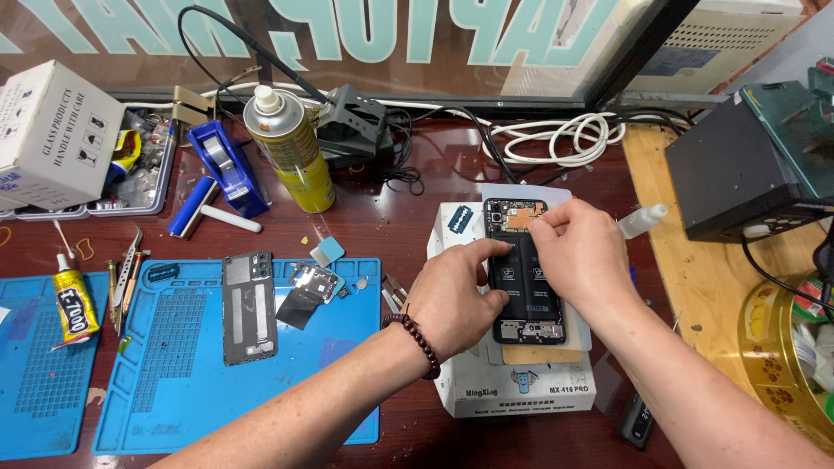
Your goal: The person removes a battery from its packaging, places it into a disassembled smartphone, and connects the battery ribbon cable to the motherboard. The person then presses the battery into place and powers on the phone to confirm operation.
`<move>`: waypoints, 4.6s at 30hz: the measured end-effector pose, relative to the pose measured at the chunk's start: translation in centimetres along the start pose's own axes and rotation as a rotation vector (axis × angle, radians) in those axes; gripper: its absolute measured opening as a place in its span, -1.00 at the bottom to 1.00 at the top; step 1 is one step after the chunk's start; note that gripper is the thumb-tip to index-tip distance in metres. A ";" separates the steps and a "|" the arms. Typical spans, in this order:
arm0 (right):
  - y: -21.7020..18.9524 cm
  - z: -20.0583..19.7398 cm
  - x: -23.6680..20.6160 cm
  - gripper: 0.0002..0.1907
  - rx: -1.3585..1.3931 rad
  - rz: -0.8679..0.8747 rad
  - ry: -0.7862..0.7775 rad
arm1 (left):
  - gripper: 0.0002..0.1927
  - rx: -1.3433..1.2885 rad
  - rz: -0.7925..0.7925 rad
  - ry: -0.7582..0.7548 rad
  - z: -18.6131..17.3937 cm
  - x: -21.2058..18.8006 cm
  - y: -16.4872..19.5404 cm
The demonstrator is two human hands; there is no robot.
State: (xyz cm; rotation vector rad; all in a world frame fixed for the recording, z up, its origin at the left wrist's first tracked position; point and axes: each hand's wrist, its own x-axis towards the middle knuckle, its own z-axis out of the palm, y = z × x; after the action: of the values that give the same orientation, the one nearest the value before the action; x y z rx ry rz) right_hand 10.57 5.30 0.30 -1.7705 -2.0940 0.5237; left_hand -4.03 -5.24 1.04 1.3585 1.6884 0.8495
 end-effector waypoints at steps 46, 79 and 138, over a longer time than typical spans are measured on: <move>1.6 -4.3 4.6 -0.90 0.093 0.264 -0.594 | -0.47 -0.106 -0.190 0.063 0.6 2.2 0.6; 2.7 -3.9 2.2 -0.89 0.266 0.251 -0.484 | -0.67 0.719 0.831 0.216 1.1 5.5 0.3; 2.6 -2.2 -2.8 -0.77 -0.089 -0.572 0.069 | -0.72 0.391 0.607 0.277 1.5 4.3 -0.7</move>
State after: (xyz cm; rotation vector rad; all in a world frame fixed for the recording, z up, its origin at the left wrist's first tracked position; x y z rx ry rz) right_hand 14.31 3.07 0.85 -1.1187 -2.4543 0.2059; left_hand -3.44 -1.12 -0.98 2.1706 1.7266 1.1195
